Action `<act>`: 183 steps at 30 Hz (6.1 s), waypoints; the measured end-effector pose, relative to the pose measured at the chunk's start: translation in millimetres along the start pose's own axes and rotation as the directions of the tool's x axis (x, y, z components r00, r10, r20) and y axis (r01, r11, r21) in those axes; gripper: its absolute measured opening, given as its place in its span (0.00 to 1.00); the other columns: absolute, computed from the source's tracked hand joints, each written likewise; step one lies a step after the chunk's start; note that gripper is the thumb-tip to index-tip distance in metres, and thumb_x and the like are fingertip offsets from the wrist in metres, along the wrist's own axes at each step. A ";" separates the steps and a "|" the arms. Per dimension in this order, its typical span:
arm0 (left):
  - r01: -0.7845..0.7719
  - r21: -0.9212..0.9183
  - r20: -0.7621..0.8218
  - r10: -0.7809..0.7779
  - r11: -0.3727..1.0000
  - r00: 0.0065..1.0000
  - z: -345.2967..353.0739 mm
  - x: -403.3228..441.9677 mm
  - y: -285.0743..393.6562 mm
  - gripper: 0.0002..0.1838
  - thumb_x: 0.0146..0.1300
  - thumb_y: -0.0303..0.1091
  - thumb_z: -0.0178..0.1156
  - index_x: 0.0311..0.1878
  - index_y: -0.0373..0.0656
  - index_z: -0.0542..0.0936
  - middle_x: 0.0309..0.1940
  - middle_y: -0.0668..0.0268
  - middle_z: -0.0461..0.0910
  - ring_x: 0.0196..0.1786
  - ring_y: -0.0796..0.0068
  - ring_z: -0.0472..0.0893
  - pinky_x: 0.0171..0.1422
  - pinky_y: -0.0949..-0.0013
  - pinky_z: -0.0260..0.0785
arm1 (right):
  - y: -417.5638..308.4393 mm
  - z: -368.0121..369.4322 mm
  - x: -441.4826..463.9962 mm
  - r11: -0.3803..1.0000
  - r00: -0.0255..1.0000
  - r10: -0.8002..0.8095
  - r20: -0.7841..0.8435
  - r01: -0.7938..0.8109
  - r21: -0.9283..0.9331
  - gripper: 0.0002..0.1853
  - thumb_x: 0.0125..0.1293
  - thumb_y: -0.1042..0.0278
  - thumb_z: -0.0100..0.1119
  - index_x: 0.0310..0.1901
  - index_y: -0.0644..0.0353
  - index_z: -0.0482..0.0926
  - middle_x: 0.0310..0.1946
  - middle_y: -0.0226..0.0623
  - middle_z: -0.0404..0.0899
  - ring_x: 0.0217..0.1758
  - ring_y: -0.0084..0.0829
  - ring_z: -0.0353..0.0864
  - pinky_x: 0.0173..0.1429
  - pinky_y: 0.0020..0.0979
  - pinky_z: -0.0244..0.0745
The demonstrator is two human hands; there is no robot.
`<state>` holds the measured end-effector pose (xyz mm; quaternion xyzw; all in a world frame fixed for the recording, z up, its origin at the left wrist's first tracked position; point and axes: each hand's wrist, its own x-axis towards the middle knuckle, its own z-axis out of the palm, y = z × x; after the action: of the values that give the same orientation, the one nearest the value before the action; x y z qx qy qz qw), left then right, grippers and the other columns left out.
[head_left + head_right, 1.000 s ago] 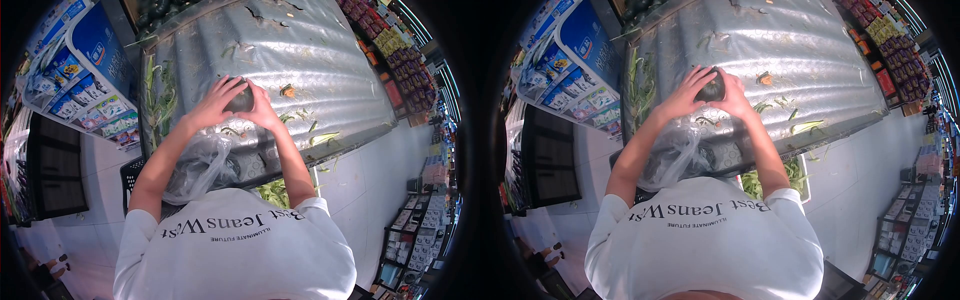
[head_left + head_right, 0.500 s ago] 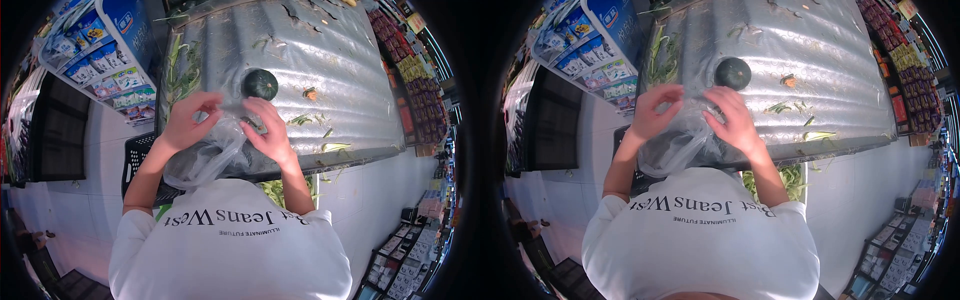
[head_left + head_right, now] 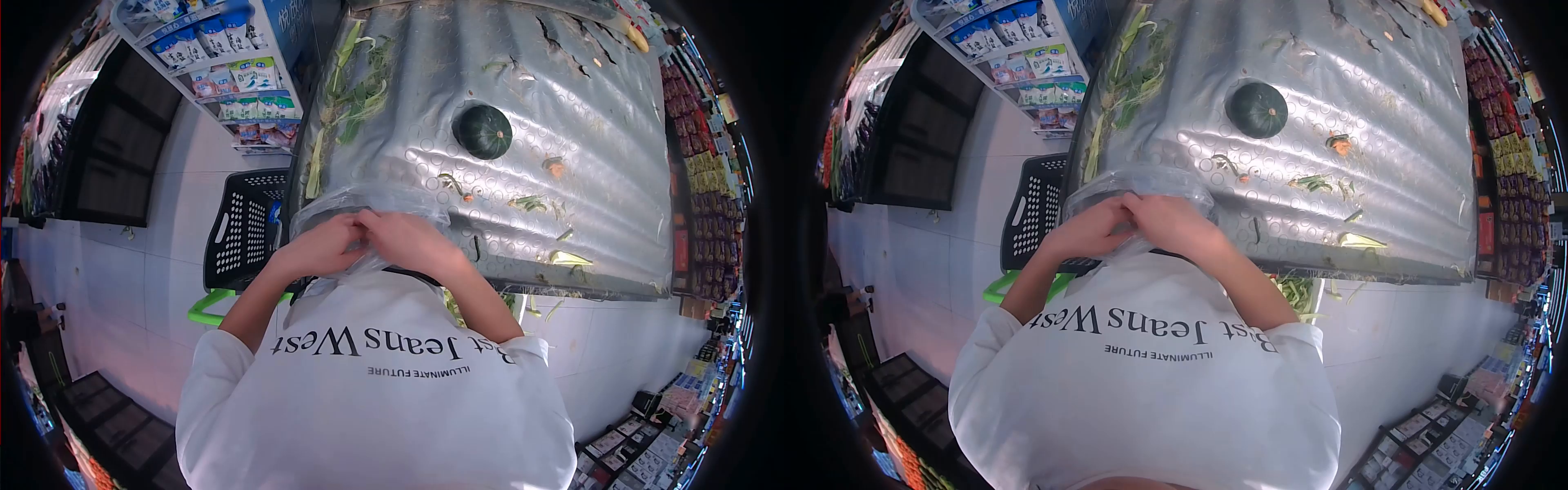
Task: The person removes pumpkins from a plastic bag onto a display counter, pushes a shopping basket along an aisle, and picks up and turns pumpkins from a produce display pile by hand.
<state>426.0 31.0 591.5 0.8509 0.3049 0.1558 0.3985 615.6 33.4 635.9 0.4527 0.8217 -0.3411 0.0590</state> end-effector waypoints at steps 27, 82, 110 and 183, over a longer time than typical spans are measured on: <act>0.483 0.125 0.075 -0.494 0.867 0.866 57.4 60.0 22.5 0.51 0.52 0.62 0.66 0.69 0.37 0.59 0.55 0.42 0.74 0.58 0.46 0.75 0.63 0.56 0.67 | 104.5 53.5 -49.8 0.937 0.935 0.244 -0.256 -0.159 0.311 0.54 0.33 0.53 0.80 0.65 0.57 0.62 0.54 0.52 0.76 0.58 0.49 0.76 0.59 0.40 0.73; -0.231 -0.736 -0.333 -0.043 0.636 0.942 5.5 79.4 84.2 0.38 0.46 0.26 0.76 0.58 0.37 0.65 0.52 0.61 0.75 0.57 0.75 0.75 0.63 0.68 0.67 | 35.3 10.8 -112.8 0.129 0.777 0.192 -0.600 0.586 0.800 0.45 0.64 0.62 0.63 0.74 0.65 0.46 0.70 0.44 0.56 0.74 0.35 0.57 0.74 0.37 0.56; -0.484 -0.515 -0.454 0.253 0.707 0.854 35.6 78.0 82.0 0.65 0.40 0.30 0.80 0.73 0.39 0.41 0.67 0.52 0.58 0.69 0.59 0.66 0.71 0.57 0.61 | 19.1 6.6 -84.2 0.028 0.522 0.366 -0.771 0.822 0.569 0.51 0.42 0.66 0.56 0.73 0.62 0.48 0.65 0.51 0.64 0.66 0.43 0.69 0.70 0.38 0.64; -0.201 -0.975 -0.219 -0.235 0.100 0.947 19.2 67.7 103.2 0.28 0.62 0.30 0.62 0.60 0.43 0.58 0.55 0.60 0.69 0.57 0.73 0.73 0.61 0.66 0.71 | -4.7 -5.9 -89.1 0.867 0.261 0.224 -0.939 0.387 0.314 0.34 0.41 0.77 0.70 0.55 0.62 0.71 0.49 0.44 0.74 0.51 0.39 0.77 0.55 0.35 0.73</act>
<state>528.4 12.1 660.6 0.3195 0.1907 0.4506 0.8115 665.2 -27.4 679.0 0.5177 0.5929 -0.1932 -0.5858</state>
